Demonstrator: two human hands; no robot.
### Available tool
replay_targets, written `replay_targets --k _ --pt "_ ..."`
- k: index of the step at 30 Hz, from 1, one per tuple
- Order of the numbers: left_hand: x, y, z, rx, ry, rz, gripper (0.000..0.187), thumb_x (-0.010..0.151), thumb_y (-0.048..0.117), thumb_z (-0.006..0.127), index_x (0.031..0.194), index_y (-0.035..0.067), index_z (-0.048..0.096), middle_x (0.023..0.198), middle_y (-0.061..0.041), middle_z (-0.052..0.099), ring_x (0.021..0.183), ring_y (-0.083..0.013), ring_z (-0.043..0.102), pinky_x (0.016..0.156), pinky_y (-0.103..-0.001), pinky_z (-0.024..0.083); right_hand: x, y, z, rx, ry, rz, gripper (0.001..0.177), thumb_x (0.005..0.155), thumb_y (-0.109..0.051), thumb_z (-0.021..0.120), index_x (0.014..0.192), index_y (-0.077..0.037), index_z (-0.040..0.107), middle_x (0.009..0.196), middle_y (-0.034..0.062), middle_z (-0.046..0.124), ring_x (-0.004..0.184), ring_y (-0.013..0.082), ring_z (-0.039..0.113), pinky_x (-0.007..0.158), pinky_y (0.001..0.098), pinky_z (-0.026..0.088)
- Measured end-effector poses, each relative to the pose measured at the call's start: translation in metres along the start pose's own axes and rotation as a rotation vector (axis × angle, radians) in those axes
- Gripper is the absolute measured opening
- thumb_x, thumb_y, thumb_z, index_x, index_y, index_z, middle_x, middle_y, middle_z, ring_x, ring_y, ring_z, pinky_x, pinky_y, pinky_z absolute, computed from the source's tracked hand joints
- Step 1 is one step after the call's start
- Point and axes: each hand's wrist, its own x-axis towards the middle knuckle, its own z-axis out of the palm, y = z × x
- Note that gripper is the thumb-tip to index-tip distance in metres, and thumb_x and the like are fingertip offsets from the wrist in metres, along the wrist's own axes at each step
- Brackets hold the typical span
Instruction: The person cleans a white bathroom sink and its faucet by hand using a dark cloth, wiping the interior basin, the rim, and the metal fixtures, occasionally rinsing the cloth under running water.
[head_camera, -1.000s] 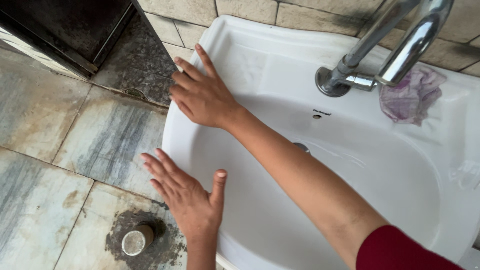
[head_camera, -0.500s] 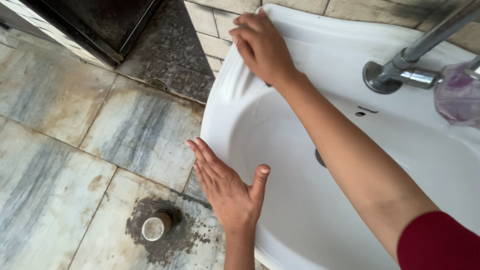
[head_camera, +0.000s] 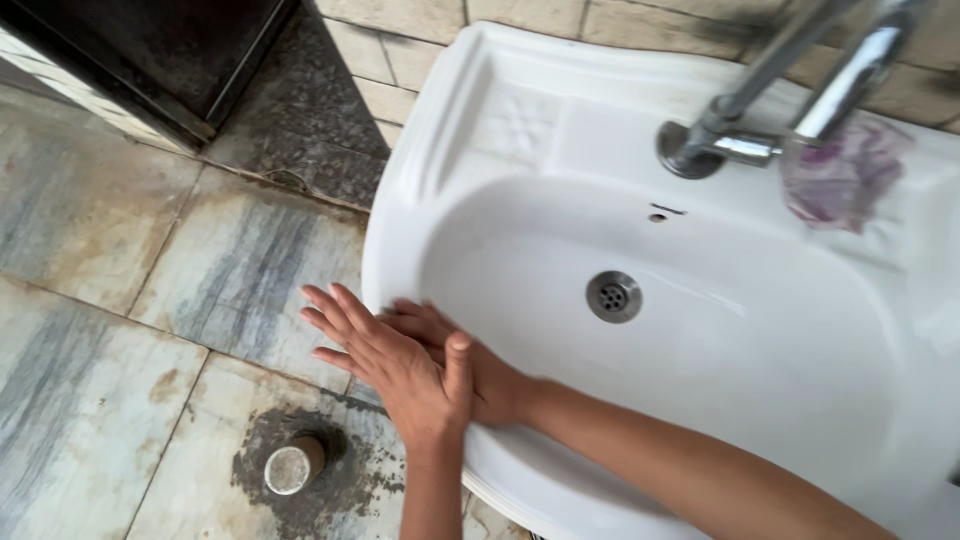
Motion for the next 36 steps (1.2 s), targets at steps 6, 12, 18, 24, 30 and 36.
replay_targets --k 6,12,18,24,30,36 --pt "0.012 0.006 0.001 0.116 -0.106 -0.019 0.113 0.093 0.075 0.045 0.165 0.001 -0.001 0.172 -0.026 -0.002 0.159 -0.0475 -0.003 0.123 -0.072 0.000 -0.126 -0.059 -0.071 -0.048 -0.591 0.528 0.065 0.109 -0.040 0.027 0.166 -0.015 0.008 0.176 0.0080 -0.001 0.162 0.0258 0.001 0.129 0.0430 0.004" --pt "0.019 0.012 0.008 0.653 -0.359 -0.002 0.114 0.085 0.059 0.063 0.162 -0.004 0.008 0.169 -0.025 0.007 0.156 -0.0419 0.006 0.124 -0.057 0.015 -0.198 -0.058 -0.198 -0.776 -1.037 0.858 0.070 0.108 -0.049 0.030 0.165 -0.021 0.001 0.173 0.0045 -0.010 0.158 0.0302 -0.012 0.124 0.0565 -0.007" --pt "0.016 0.022 0.004 0.603 -0.363 -0.011 0.114 0.084 0.065 0.058 0.158 -0.006 0.008 0.166 -0.025 0.008 0.154 -0.0365 0.011 0.123 -0.045 0.021 -0.178 -0.037 -0.120 -0.432 -0.724 0.705 0.076 0.107 -0.048 0.032 0.164 -0.010 0.000 0.173 0.0158 -0.011 0.159 0.0331 -0.013 0.125 0.0495 -0.007" --pt "0.016 0.025 0.003 0.532 -0.261 0.058 0.112 0.091 0.076 0.042 0.156 -0.010 0.014 0.164 -0.029 0.016 0.152 -0.0395 0.017 0.122 -0.047 0.022 -0.066 0.024 -0.034 -0.423 -0.254 0.325 0.068 0.111 -0.041 0.028 0.164 -0.005 0.006 0.174 0.0228 -0.003 0.161 0.0354 -0.005 0.127 0.0565 0.002" --pt "0.017 0.022 0.005 0.537 -0.259 0.044 0.103 0.096 0.071 0.038 0.158 -0.008 0.014 0.165 -0.027 0.018 0.153 -0.0376 0.019 0.123 -0.047 0.022 -0.039 0.091 -0.087 -0.989 -0.098 0.380 0.070 0.103 -0.040 0.044 0.164 -0.019 0.019 0.172 0.0022 0.010 0.158 0.0215 0.009 0.126 0.0538 0.009" --pt "0.015 0.020 0.006 0.563 -0.273 0.041 0.097 0.098 0.065 0.039 0.158 -0.007 0.013 0.166 -0.025 0.017 0.153 -0.0372 0.018 0.123 -0.046 0.021 -0.138 0.071 -0.190 -1.230 -0.339 0.192 0.064 0.104 -0.038 0.038 0.161 -0.012 0.024 0.170 0.0019 0.021 0.155 0.0143 0.018 0.126 0.0340 0.013"
